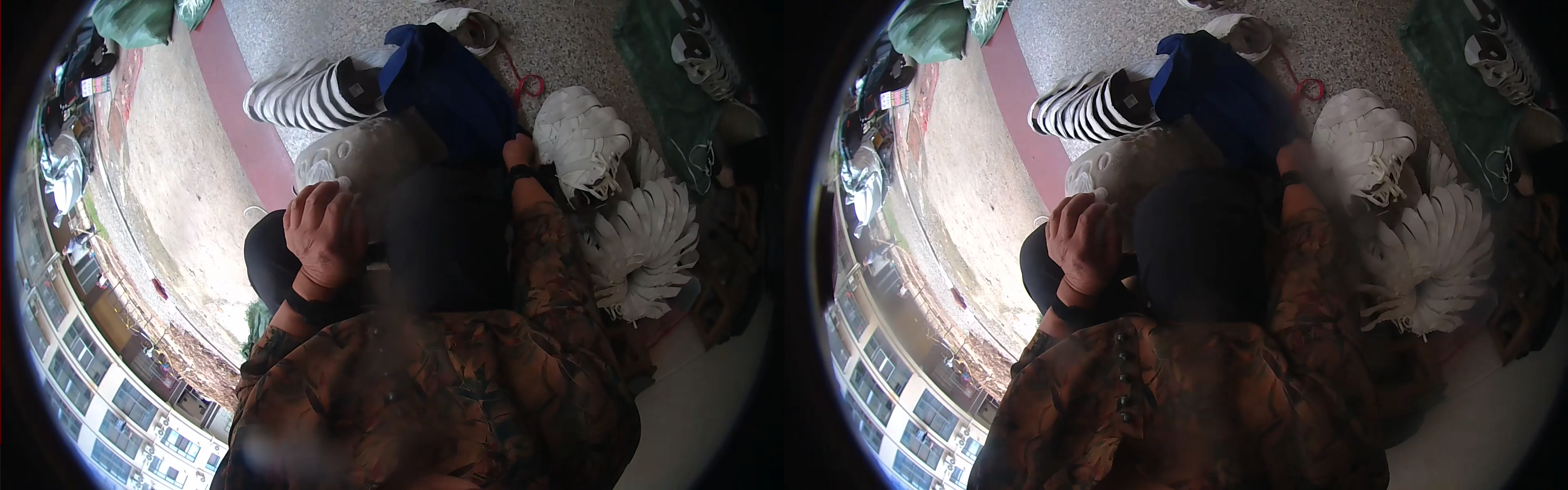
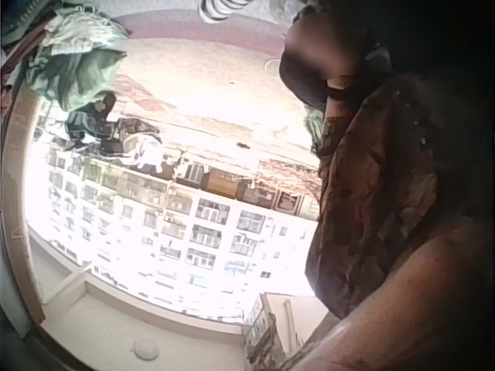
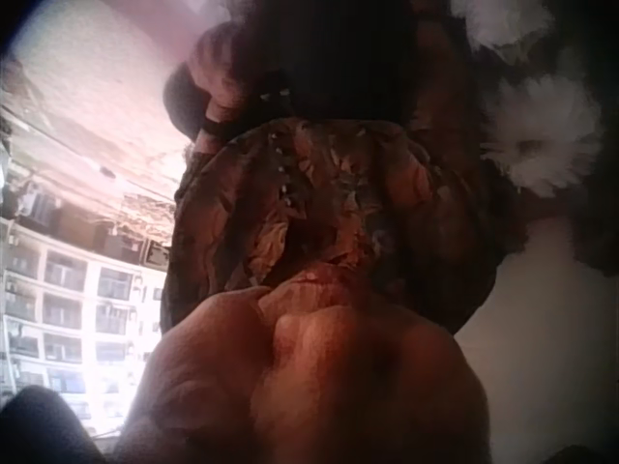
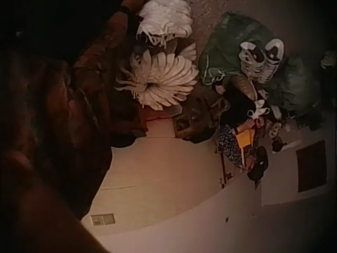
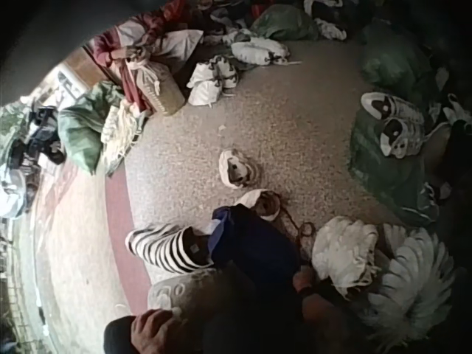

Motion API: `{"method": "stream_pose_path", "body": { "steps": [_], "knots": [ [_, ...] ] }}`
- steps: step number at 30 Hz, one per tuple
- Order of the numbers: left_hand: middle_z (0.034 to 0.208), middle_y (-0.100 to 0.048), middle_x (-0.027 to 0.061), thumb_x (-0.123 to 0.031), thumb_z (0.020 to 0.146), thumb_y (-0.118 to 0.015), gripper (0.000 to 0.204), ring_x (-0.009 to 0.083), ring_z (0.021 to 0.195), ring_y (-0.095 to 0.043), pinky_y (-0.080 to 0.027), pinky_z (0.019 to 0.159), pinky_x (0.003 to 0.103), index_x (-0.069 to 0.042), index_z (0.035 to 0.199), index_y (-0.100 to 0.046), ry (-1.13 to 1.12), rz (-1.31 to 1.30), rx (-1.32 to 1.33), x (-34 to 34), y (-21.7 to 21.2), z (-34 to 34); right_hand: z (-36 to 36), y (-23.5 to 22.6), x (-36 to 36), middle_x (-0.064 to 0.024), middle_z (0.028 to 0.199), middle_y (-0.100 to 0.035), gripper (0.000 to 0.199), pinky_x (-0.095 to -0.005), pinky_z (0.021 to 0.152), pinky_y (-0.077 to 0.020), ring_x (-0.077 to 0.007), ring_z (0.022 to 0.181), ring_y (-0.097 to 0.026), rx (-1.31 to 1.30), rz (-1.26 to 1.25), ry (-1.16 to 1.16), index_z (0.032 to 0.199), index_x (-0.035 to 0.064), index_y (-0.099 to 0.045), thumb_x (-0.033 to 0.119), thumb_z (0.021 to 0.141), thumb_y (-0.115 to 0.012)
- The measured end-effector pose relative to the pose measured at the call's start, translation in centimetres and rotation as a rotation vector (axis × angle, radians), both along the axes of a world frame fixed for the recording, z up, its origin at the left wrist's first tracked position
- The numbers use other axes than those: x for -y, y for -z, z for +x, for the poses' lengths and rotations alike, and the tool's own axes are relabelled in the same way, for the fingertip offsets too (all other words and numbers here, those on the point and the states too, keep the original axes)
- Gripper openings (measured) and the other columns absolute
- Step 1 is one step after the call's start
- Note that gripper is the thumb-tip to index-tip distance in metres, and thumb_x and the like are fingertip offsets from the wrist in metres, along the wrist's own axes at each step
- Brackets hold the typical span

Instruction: The person sits on the ground and threads white shoelaces through the eyelets of white sneakers. They pull the laces tight, adjust the tongue, and tie knots on multiple shoes, handling them one at a time.

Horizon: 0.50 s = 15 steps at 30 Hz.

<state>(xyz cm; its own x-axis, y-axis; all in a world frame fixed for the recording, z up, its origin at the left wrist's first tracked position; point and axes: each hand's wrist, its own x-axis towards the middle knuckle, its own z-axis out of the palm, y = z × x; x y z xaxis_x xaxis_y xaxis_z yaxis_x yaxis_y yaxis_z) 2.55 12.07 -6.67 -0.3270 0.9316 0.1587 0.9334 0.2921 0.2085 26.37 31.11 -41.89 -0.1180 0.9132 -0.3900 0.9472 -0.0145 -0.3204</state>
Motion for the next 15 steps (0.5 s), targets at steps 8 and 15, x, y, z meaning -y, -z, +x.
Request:
{"method": "stream_pose_path", "body": {
  "steps": [8,15],
  "knots": [
    [0.099,-0.058,0.0049,-0.018,0.069,-0.065,0.026,0.0265,0.097,-0.055,-0.041,0.082,0.039,-0.012,0.094,-0.061,-0.021,0.01,-0.04,1.1,0.3,-0.1,0.4,-6.6,2.0,-0.0224,0.11,-0.058,0.032,-0.0391,0.093,-0.0411,-0.0354,0.105,-0.054,-0.561,0.087,-0.008,0.111,-0.0056,-0.054,0.016,0.089,-0.047],
    [0.1,-0.059,0.0064,-0.019,0.068,-0.066,0.035,0.0295,0.097,-0.054,-0.042,0.083,0.041,-0.011,0.101,-0.057,-0.061,-0.062,0.09,0.8,-1.1,-0.1,1.3,-26.5,1.6,-0.0177,0.106,-0.058,0.027,-0.0333,0.087,-0.0411,-0.028,0.1,-0.054,-0.99,-0.018,-0.174,0.109,-0.0051,-0.054,0.013,0.089,-0.05]
  ]
}}
